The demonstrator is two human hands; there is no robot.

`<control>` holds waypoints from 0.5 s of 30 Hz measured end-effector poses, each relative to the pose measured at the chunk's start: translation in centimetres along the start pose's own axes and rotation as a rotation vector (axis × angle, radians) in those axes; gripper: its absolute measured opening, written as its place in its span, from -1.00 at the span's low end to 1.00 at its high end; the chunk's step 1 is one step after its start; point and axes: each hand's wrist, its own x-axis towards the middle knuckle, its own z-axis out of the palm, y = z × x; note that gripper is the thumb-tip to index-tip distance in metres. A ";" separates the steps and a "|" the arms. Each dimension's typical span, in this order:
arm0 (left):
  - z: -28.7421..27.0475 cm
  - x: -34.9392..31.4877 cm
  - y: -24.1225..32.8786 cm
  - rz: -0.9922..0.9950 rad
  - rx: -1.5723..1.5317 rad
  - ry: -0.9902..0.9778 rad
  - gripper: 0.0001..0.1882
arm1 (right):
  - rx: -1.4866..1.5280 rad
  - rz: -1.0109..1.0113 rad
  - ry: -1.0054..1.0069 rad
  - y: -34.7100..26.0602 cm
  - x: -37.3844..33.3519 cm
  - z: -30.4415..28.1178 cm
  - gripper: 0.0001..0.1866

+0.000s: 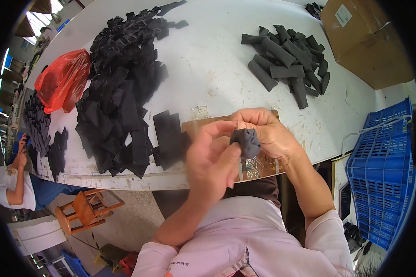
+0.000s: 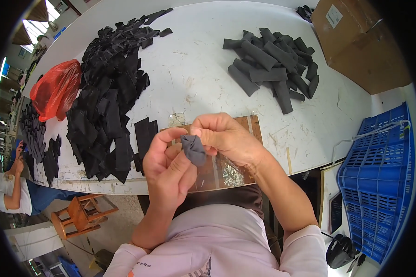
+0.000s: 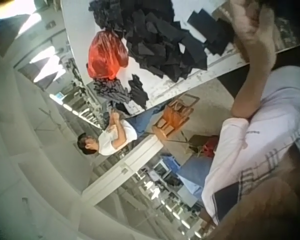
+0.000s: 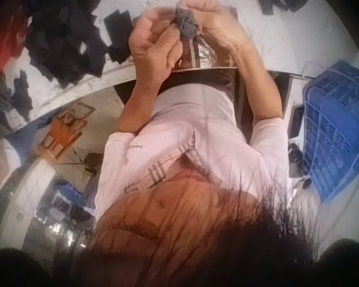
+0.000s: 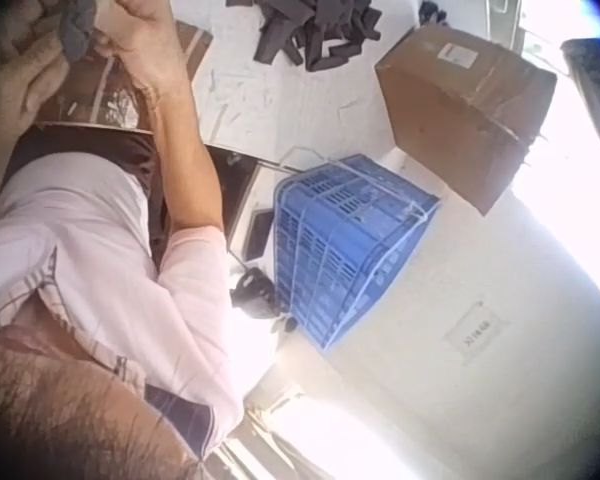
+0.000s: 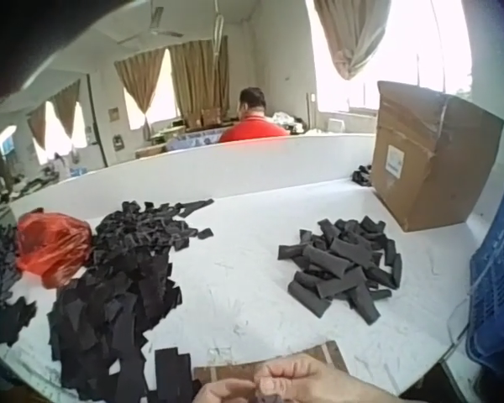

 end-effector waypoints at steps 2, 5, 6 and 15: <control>-2.0 0.2 -1.3 -0.038 -0.289 -0.061 -0.71 | 0.092 -0.008 -0.040 1.2 -0.5 -0.2 -0.75; -2.7 0.6 -0.8 -0.097 -0.375 -0.076 -0.71 | -0.081 -0.022 0.064 0.4 -0.5 0.2 -0.72; -2.7 1.5 -0.2 -0.253 -0.758 -0.097 -0.71 | -0.078 -0.023 0.057 -0.4 -0.2 0.5 -0.72; -3.5 0.4 -2.2 -0.177 -0.287 -0.046 -0.67 | 0.110 0.009 -0.019 2.5 -0.7 -1.0 -0.76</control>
